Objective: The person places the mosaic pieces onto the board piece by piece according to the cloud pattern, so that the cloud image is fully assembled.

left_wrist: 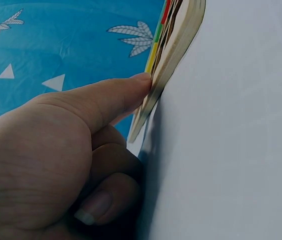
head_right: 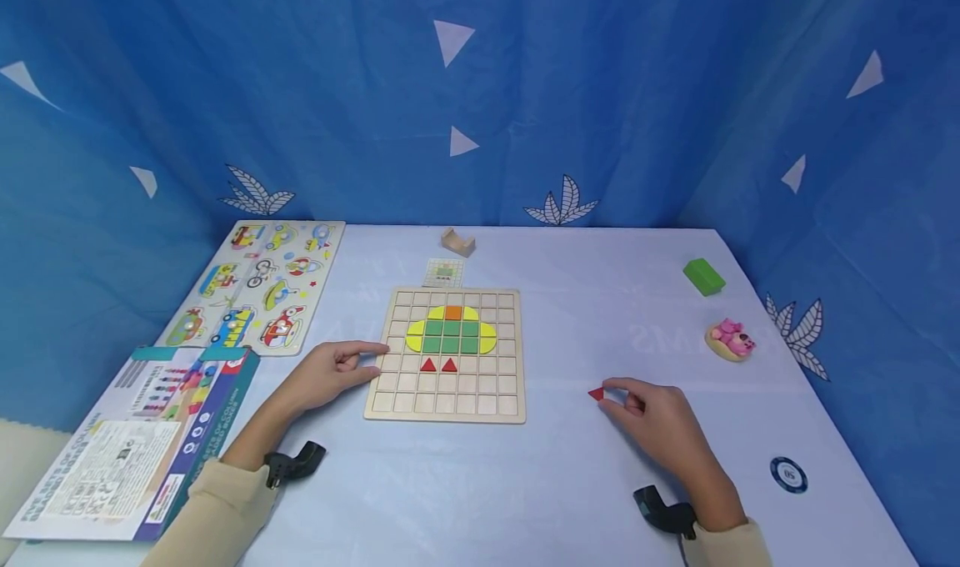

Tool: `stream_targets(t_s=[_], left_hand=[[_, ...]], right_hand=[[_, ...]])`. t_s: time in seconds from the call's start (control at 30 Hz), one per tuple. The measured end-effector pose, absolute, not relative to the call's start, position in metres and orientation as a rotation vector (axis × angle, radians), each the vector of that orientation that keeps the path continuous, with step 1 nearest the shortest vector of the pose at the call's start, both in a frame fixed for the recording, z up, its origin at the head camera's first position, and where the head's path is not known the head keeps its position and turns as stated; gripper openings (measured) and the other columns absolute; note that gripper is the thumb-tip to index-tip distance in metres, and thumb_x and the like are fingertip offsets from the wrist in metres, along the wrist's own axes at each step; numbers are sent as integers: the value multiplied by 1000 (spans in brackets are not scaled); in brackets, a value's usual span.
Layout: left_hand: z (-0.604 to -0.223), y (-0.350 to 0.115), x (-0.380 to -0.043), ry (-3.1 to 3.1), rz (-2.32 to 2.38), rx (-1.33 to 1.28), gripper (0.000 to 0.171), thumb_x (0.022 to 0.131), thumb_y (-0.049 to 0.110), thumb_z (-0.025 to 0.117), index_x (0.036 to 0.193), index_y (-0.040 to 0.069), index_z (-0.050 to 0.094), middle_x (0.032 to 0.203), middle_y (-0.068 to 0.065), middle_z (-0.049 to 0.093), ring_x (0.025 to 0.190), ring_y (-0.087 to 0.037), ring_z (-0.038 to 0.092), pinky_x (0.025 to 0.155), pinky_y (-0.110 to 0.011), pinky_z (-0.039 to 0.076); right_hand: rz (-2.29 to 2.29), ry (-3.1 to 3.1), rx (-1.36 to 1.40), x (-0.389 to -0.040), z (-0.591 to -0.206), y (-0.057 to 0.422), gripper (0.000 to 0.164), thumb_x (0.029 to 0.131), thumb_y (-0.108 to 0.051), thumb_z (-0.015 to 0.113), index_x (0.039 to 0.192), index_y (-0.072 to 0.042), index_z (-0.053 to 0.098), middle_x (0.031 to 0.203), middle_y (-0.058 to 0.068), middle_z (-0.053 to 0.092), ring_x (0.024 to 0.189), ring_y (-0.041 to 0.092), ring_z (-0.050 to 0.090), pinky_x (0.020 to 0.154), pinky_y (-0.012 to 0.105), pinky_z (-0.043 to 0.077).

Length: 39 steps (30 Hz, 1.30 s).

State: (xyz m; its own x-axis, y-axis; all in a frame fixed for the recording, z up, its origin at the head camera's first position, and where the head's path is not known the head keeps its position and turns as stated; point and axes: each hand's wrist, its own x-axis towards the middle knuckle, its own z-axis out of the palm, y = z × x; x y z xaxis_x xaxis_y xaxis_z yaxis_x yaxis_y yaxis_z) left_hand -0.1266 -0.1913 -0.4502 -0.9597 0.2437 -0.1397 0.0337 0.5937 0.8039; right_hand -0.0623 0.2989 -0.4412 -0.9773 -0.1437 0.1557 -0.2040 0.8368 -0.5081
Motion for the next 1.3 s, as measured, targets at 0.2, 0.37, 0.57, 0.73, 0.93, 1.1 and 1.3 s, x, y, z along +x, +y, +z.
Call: stream_targets(t_s=[0.2, 0.37, 0.57, 0.73, 0.93, 1.1, 1.3], left_hand=[[-450, -191, -127, 2585, 1295, 237, 34, 92, 27, 78, 125, 25, 74, 56, 3, 37, 52, -15, 34, 55, -30, 31], [-449, -192, -126, 2581, 1297, 241, 34, 92, 26, 78, 125, 24, 74, 56, 3, 38, 52, -15, 35, 55, -30, 31], [-449, -192, -126, 2580, 1298, 241, 33, 92, 27, 78, 125, 24, 74, 57, 3, 38, 52, -15, 35, 55, -30, 31], [-449, -191, -126, 2576, 1309, 241, 33, 92, 27, 78, 125, 24, 74, 57, 3, 38, 52, -15, 35, 55, -30, 31], [-449, -191, -126, 2575, 1309, 245, 34, 92, 27, 78, 126, 24, 73, 57, 3, 38, 52, -15, 35, 55, -30, 32], [-450, -192, -126, 2581, 1300, 254, 34, 92, 26, 78, 126, 24, 73, 57, 4, 37, 52, -14, 34, 55, -30, 31], [-449, -191, -126, 2577, 1305, 255, 34, 92, 25, 77, 127, 23, 73, 57, 4, 36, 52, -14, 33, 54, -29, 30]], right_hand=[[843, -2925, 246, -63, -444, 301, 27, 85, -16, 85, 110, -11, 78, 59, -9, 41, 54, 9, 41, 49, 25, 33], [839, -2916, 249, -64, -446, 301, 25, 85, -16, 85, 109, -12, 78, 59, -9, 41, 54, 9, 41, 49, 25, 33], [837, -2898, 256, -64, -447, 300, 24, 84, -14, 85, 107, -11, 78, 58, -10, 40, 53, 8, 40, 49, 25, 32], [831, -2897, 255, -63, -448, 299, 24, 84, -14, 85, 106, -11, 78, 58, -10, 40, 52, 8, 39, 48, 25, 32], [805, -2895, 253, -64, -451, 298, 24, 83, -14, 86, 105, -11, 78, 57, -10, 39, 51, 8, 38, 48, 25, 31], [822, -2889, 253, -64, -452, 298, 23, 83, -14, 86, 104, -10, 78, 57, -10, 38, 51, 7, 37, 48, 26, 31], [867, -2881, 263, -65, -453, 298, 22, 83, -13, 85, 103, -11, 77, 58, -10, 38, 52, 7, 37, 49, 26, 30]])
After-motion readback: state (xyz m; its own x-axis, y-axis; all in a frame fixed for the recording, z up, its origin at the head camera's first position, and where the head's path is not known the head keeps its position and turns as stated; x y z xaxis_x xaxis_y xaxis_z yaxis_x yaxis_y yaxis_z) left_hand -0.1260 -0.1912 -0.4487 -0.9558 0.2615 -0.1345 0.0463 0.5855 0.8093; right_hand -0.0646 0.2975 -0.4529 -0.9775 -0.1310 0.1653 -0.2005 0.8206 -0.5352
